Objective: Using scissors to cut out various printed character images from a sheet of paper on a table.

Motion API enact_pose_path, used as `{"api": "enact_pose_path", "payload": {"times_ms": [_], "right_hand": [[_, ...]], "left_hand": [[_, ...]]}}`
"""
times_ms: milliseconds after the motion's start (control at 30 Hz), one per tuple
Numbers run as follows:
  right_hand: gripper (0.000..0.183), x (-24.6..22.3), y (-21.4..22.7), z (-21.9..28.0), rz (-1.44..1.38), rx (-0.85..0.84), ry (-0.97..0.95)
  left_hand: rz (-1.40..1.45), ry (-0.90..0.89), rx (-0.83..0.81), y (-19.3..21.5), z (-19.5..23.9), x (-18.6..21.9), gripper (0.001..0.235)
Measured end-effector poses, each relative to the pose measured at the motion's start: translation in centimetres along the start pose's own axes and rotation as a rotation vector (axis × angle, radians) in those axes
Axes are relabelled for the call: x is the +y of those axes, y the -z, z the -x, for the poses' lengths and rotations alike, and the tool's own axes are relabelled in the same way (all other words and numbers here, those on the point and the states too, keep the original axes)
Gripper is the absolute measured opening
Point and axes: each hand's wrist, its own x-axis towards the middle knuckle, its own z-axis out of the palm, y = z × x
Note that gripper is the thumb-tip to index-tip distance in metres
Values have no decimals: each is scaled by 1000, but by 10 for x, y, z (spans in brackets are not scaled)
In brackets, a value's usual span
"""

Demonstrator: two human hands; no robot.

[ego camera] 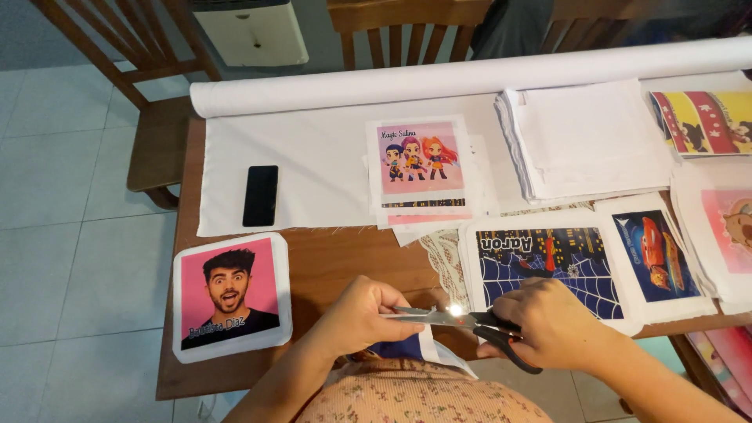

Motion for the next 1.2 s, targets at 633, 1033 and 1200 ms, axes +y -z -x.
{"api": "enact_pose_path", "payload": {"times_ms": [633,1033,1200], "right_hand": [[64,-7,-9,-6,-13,25,11],[19,-44,-11,-50,-806,81,-115],[41,-24,-12,-35,-587,320,-60]], "left_hand": [[-131,70,55,-6,6,8,15],[-12,-238,-30,-6,-16,-22,15],[-662,-26,-37,30,-6,-41,13]]}}
